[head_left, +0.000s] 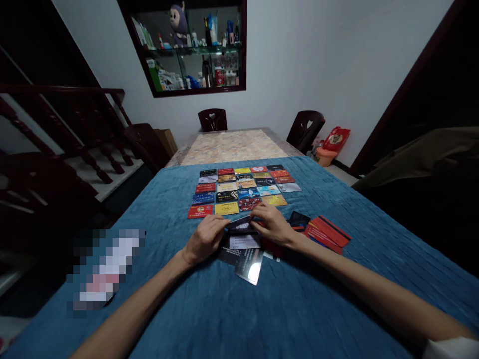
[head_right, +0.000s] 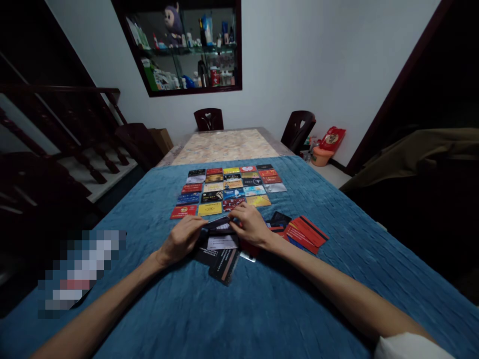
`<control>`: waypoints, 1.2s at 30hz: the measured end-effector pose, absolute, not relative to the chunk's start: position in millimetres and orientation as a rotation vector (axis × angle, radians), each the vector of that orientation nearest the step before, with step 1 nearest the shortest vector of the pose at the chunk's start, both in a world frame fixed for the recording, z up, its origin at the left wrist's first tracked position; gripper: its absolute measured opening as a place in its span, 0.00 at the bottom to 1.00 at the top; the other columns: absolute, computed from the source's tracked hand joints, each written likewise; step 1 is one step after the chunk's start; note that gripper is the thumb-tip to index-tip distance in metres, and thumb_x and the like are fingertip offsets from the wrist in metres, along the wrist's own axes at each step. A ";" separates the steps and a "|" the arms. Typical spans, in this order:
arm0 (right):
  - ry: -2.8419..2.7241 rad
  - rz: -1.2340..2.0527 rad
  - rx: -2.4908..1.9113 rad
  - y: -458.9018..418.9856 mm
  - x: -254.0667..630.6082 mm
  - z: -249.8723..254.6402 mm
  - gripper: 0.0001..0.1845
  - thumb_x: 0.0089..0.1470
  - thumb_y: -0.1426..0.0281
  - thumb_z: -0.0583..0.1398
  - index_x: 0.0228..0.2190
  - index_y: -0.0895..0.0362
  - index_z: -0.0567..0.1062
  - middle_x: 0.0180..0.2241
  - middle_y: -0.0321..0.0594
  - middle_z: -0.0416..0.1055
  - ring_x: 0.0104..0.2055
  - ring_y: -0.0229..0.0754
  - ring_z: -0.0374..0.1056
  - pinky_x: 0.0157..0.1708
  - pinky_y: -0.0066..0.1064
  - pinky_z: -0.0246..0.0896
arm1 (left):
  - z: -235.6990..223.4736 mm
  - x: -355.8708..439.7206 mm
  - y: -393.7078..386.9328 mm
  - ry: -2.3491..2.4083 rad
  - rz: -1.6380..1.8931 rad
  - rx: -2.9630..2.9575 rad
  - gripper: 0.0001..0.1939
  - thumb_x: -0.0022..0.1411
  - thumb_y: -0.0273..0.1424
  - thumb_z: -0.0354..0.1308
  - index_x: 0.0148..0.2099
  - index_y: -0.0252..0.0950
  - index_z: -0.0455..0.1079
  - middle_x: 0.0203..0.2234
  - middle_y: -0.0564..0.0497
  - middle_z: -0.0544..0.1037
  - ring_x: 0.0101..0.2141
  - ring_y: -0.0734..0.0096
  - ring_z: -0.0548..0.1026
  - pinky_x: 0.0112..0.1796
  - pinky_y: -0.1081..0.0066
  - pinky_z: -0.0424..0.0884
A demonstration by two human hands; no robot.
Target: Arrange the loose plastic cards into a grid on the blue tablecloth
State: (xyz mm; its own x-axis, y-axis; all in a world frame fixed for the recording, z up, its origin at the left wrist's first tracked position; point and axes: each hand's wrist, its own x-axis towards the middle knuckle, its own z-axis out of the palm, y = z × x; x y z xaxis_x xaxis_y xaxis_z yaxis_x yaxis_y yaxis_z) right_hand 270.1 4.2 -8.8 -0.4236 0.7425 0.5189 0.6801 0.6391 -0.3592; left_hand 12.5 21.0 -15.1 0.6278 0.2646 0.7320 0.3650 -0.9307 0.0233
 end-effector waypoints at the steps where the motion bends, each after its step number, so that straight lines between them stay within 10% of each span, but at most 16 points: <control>1: -2.170 0.134 -1.086 4.2 270.0 -8.1 0.04 0.56 0.75 0.59 0.33 0.57 0.75 0.33 0.42 0.74 0.39 0.45 0.65 0.40 0.36 0.59 | -14.6 12.7 20.4 -0.549 -1.189 -2.730 0.16 0.67 0.21 0.49 0.54 0.34 0.69 0.38 0.44 0.81 0.41 0.64 0.77 0.41 0.63 0.76; 36: -2.273 -0.342 -0.899 24.3 221.5 7.5 0.10 0.65 0.65 0.58 0.36 0.55 0.79 0.32 0.39 0.77 0.39 0.43 0.61 0.38 0.36 0.45 | -10.9 20.3 14.4 -0.965 -1.556 -2.647 0.07 0.66 0.27 0.55 0.46 0.36 0.71 0.35 0.50 0.81 0.36 0.69 0.79 0.41 0.70 0.76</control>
State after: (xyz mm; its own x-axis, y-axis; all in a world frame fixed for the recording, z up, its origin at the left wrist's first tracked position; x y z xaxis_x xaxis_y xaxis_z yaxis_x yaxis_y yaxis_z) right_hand 221.5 24.3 7.5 -0.5451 0.5115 0.6643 0.6843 0.7292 0.0000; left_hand 20.3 14.4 -10.9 0.3537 0.5293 0.7712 0.4552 -0.8177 0.3525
